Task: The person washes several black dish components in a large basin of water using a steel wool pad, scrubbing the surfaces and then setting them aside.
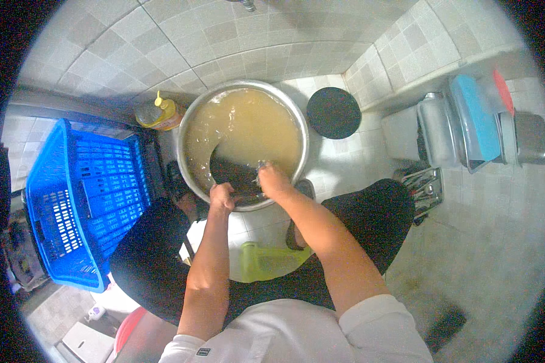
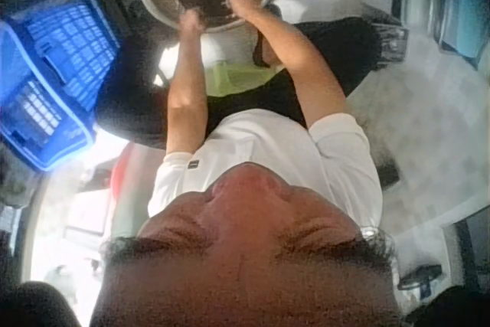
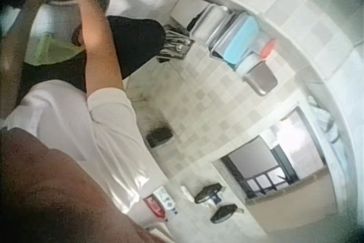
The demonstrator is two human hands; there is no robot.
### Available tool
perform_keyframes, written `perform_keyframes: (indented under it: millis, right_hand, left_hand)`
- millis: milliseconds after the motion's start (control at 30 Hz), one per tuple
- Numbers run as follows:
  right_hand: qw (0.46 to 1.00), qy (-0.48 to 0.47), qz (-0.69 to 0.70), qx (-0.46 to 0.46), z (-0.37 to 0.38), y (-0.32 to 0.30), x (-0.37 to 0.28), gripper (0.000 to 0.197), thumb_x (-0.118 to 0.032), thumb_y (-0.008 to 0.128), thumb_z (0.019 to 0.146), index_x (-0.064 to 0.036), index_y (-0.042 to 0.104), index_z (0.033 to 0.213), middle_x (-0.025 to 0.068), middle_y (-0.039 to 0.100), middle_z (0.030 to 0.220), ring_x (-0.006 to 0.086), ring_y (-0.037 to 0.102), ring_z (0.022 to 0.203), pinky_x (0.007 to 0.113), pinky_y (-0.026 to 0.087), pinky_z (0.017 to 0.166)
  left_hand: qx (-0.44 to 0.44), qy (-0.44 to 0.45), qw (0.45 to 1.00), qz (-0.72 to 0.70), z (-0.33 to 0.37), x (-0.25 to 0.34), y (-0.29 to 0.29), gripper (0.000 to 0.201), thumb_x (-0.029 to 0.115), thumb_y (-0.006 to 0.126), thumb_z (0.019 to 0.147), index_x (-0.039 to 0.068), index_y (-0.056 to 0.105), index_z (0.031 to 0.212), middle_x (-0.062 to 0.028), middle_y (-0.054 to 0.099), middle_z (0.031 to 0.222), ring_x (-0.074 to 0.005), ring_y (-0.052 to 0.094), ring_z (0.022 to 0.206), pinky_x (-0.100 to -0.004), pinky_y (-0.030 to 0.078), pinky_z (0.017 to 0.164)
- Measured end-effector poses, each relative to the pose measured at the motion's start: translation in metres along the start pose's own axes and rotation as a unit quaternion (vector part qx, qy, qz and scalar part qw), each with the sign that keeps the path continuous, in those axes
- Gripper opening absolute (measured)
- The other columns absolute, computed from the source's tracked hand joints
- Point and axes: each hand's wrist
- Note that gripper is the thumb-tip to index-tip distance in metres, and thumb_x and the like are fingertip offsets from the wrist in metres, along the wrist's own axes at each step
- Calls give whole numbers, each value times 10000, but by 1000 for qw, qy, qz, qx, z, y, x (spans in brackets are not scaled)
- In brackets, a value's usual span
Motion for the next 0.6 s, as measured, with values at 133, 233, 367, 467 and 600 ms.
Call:
perform_keyframes:
  millis: [133, 233, 367, 467, 600]
  right_hand:
    - [999, 29, -20, 31, 18, -9, 20, 216, 37, 599, 779, 39, 694, 974, 269, 632, 1122, 400, 611, 1111, 459, 510, 962]
    - [998, 48, -1, 45, 37, -11, 13, 213, 40, 586, 774, 31, 674, 968, 257, 628, 1107, 423, 602, 1083, 469, 494, 969]
    - [984, -1, 92, 155, 64, -12, -1, 183, 26, 581, 778, 20, 649, 948, 258, 628, 1048, 429, 601, 1043, 488, 499, 906]
    - [966, -68, 183, 170, 75, -19, -29, 176, 9, 582, 791, 12, 645, 955, 254, 627, 1009, 430, 601, 1018, 493, 495, 875]
    - [930, -180, 279, 157, 53, -27, -88, 198, -33, 607, 812, 9, 644, 1003, 220, 623, 985, 421, 602, 989, 479, 495, 886]
  left_hand:
    - [-8, 16, 1000, 15, -39, 15, 26, 358, -102, 468, 710, 10, 494, 1049, -130, 549, 917, -340, 611, 716, -525, 618, 557]
    - [-61, 46, 996, 34, -63, 29, 24, 371, -100, 486, 711, -11, 508, 1071, -163, 593, 915, -356, 644, 702, -510, 613, 515]
    - [-48, 41, 994, 91, -88, 36, 25, 310, -93, 502, 716, -30, 521, 1019, -141, 606, 857, -302, 636, 639, -461, 605, 495]
    - [-84, 26, 993, 76, -100, 46, 28, 302, -97, 511, 724, -24, 513, 1017, -124, 599, 827, -267, 613, 584, -434, 596, 485]
    - [-90, 18, 993, 73, -98, 61, 12, 311, -98, 506, 738, 1, 514, 1032, -97, 586, 807, -255, 598, 563, -420, 583, 493]
Point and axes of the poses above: each hand's wrist, its own z-axis towards the middle knuckle, its own y-axis out of the palm, x = y × z
